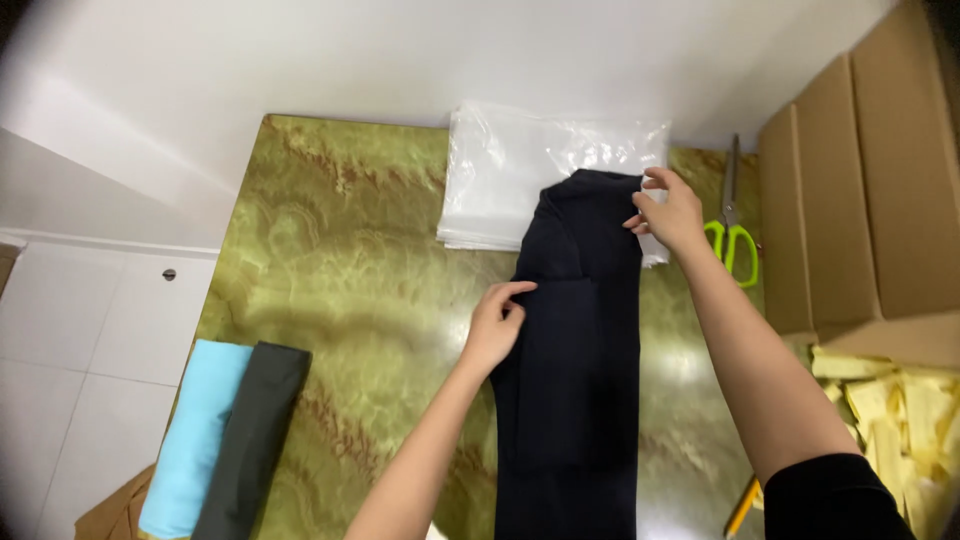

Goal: Removing clothes from hangers and folding them neatly on a table

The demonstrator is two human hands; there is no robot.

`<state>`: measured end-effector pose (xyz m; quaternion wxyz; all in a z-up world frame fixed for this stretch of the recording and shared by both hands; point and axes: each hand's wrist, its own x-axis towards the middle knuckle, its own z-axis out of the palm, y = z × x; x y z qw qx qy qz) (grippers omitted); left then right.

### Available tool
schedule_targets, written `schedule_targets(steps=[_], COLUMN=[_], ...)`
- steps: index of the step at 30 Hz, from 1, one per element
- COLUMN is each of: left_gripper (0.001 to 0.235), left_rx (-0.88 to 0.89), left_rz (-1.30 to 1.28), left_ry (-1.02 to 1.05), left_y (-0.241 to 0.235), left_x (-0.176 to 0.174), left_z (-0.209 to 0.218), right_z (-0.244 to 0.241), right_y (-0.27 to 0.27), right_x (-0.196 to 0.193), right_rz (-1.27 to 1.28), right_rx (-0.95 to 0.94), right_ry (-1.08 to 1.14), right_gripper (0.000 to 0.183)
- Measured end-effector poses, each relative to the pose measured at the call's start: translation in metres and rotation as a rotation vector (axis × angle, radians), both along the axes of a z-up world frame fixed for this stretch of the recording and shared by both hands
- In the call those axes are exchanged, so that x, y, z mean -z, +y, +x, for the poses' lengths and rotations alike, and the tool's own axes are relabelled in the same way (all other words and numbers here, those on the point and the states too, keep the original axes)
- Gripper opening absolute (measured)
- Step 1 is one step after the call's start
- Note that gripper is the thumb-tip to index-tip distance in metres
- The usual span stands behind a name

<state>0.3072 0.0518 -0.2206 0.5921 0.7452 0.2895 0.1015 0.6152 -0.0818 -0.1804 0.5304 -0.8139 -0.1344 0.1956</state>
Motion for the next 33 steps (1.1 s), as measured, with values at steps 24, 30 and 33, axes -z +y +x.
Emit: schedule_targets(steps=[24, 30, 33], left_gripper=[0.022, 0.022, 0.019], left_rx=[-0.197, 0.082, 0.140], left_rz=[0.396, 0.499, 0.511], left_ry=[-0.056, 0.111, 0.148], left_y=[0.026, 0.056, 0.057], left_x=[-0.036, -0.010, -0.007], left_z=[0.106, 0.150, 0.147], right_z=[-0.065, -0.052, -0.041], right_y=[-0.051, -0.048, -0.043], right_x=[0.025, 0.022, 0.025], right_rz=[-0.348, -0.239, -0.332], right_rx=[-0.691, -0.656, -0.510], right_ry=[-1.249, -0.899, -0.743], right_gripper=[0.015, 0.015, 0.028])
